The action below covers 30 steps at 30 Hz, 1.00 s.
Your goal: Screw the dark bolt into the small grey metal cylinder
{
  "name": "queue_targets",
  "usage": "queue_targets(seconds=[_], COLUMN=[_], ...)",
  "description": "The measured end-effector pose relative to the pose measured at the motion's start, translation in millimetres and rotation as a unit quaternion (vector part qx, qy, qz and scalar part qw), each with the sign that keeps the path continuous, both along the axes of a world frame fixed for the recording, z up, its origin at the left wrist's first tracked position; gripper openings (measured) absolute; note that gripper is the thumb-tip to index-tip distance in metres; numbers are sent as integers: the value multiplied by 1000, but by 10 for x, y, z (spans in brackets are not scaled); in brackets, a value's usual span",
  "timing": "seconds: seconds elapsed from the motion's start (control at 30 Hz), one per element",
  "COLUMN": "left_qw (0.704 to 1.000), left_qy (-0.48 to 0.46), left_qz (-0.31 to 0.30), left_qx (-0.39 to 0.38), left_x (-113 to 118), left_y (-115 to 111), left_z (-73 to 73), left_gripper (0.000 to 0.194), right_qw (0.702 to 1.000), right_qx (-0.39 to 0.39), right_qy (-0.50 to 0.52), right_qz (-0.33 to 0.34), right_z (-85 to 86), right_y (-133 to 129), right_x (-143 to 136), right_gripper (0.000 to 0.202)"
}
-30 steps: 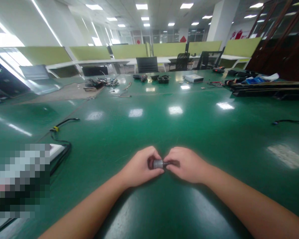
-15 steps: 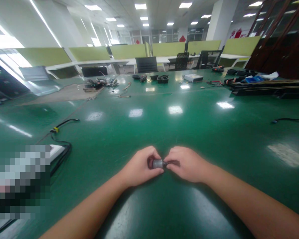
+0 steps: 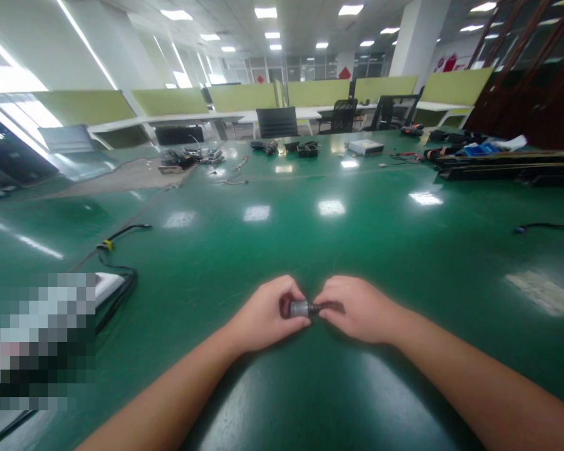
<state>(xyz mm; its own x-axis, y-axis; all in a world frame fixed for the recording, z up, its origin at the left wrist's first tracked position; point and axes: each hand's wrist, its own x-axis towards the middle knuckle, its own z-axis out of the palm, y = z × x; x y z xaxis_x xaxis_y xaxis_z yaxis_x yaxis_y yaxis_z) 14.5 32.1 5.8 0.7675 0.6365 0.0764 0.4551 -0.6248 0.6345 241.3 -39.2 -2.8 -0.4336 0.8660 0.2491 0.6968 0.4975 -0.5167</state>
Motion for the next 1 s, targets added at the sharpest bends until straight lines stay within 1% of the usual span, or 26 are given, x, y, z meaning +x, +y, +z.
queue_targets(seconds=[0.53, 1.0], left_qw=[1000, 1000], left_qy=[-1, 7], left_qz=[4, 7], left_qx=[-14, -19], left_x=[-12, -2], left_y=[7, -10], left_z=[-28, 15], left_gripper=[27, 26], right_qw=[999, 998], right_qx=[-29, -38], right_qy=[-22, -47], right_qz=[-16, -25], right_z=[66, 123], right_y=[-21, -39], right_x=[98, 144], right_gripper=[14, 11])
